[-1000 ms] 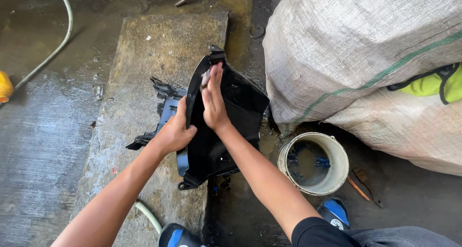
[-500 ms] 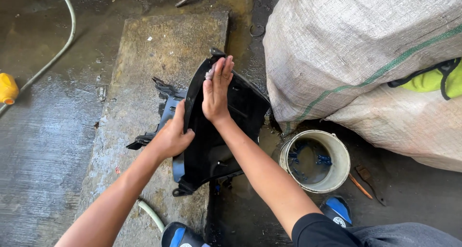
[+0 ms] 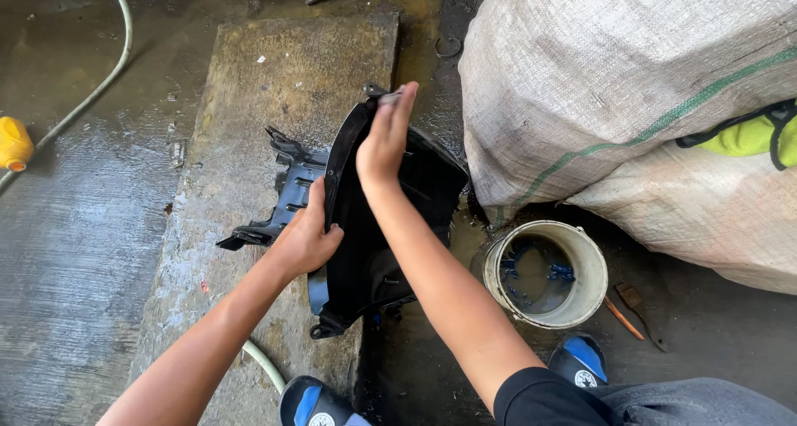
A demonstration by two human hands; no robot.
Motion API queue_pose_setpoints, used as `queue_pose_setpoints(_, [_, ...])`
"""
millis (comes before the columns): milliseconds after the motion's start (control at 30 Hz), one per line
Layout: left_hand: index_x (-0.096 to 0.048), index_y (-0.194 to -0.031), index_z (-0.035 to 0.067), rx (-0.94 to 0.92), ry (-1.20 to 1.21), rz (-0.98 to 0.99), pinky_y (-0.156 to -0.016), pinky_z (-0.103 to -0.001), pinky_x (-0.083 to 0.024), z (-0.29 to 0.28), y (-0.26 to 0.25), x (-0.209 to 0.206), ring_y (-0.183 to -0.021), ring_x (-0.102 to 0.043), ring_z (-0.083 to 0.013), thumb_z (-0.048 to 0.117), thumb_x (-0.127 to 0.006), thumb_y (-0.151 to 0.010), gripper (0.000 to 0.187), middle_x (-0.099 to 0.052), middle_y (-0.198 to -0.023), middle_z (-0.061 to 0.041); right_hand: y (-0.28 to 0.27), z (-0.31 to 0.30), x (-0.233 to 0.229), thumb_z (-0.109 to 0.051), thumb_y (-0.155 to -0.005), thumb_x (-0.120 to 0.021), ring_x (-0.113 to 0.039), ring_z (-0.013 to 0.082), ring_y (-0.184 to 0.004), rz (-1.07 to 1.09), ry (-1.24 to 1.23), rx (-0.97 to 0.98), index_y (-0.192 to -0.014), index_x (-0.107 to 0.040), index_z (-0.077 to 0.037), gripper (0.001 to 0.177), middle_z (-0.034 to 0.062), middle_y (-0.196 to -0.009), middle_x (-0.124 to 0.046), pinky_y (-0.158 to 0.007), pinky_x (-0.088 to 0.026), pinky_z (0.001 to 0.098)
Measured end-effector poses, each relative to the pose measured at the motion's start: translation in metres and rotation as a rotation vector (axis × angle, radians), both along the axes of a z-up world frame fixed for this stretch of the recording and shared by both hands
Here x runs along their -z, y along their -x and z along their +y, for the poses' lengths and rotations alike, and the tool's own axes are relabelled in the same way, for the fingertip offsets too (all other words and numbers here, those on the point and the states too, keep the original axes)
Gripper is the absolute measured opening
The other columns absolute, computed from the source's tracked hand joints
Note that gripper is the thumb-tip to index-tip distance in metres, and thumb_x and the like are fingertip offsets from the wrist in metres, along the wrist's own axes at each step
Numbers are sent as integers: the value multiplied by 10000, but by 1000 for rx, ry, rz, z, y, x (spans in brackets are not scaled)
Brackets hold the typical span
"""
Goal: Cleaning a black plastic motorcycle part using a brush, cloth, and a bucket of water
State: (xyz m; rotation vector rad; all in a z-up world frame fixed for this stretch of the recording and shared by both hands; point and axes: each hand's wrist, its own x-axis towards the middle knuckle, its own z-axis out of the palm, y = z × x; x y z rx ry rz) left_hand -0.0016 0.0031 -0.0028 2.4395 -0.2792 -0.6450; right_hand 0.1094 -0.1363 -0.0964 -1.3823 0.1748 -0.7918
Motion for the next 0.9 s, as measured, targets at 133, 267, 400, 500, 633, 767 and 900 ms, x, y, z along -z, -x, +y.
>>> queue_pose_setpoints(133, [-75,-1616,43,18,1,-36,-681,-615,-479,-4,0,-7,-887,-692,-550,189,-535,-895,868,-695,-873,-332,-2,-6,-17,-269,-1141,-338,-120,450,-1559,-27,-47,82,-1624,-190,22,583,311,-1665,-168,-1307,19,521])
queue_pose_setpoints(267, [-77,-1608,31,2,7,16,-662,-572,-507,4,2,-2,-802,-709,-510,150,-531,-901,849,-692,-779,-307,13,7,-17,-143,-1125,-390,-71,443,-1581,-197,251,164,-1626,-129,44,595,306,-1685,-68,-1312,-1,562])
queue_pose_setpoints(400, [-115,-1600,124,-41,-10,36,-697,-596,-515,16,3,14,-869,-706,-517,181,-557,-881,846,-702,-817,-295,6,-1,41,-153,-1118,-398,-78,518,-1550,15,239,123,-1653,-140,-49,603,242,-1701,-134,-1223,-53,671])
queue_pose_setpoints(500, [-121,-1605,153,-60,-41,33,-735,-607,-507,11,5,7,-909,-706,-506,226,-577,-874,864,-707,-835,-285,-2,-26,116,-234,-1110,-417,-138,532,-1527,373,290,214,-1646,-261,-149,564,167,-1693,-230,-1144,-127,741])
queue_pose_setpoints(633, [-138,-1606,179,-97,-60,65,-776,-619,-506,12,3,5,-956,-700,-516,240,-577,-867,862,-709,-870,-291,-2,-63,207,-363,-1098,-405,-66,433,-1570,869,81,200,-1650,-226,-282,586,-23,-1729,-131,-1178,-78,745])
queue_pose_setpoints(767, [-134,-1612,183,-106,-97,85,-853,-656,-495,18,2,7,-1019,-682,-530,253,-592,-858,885,-713,-938,-314,20,-22,164,-260,-1093,-433,-54,540,-1534,558,228,150,-1654,-238,-171,601,169,-1705,-155,-1091,-96,820])
queue_pose_setpoints(900, [-147,-1623,152,-150,-53,76,-816,-657,-495,32,2,22,-1024,-664,-561,213,-600,-865,885,-681,-981,-354,55,23,93,-180,-1096,-427,32,463,-1567,76,445,-142,-1669,-164,-141,632,161,-1734,-31,-1210,28,679])
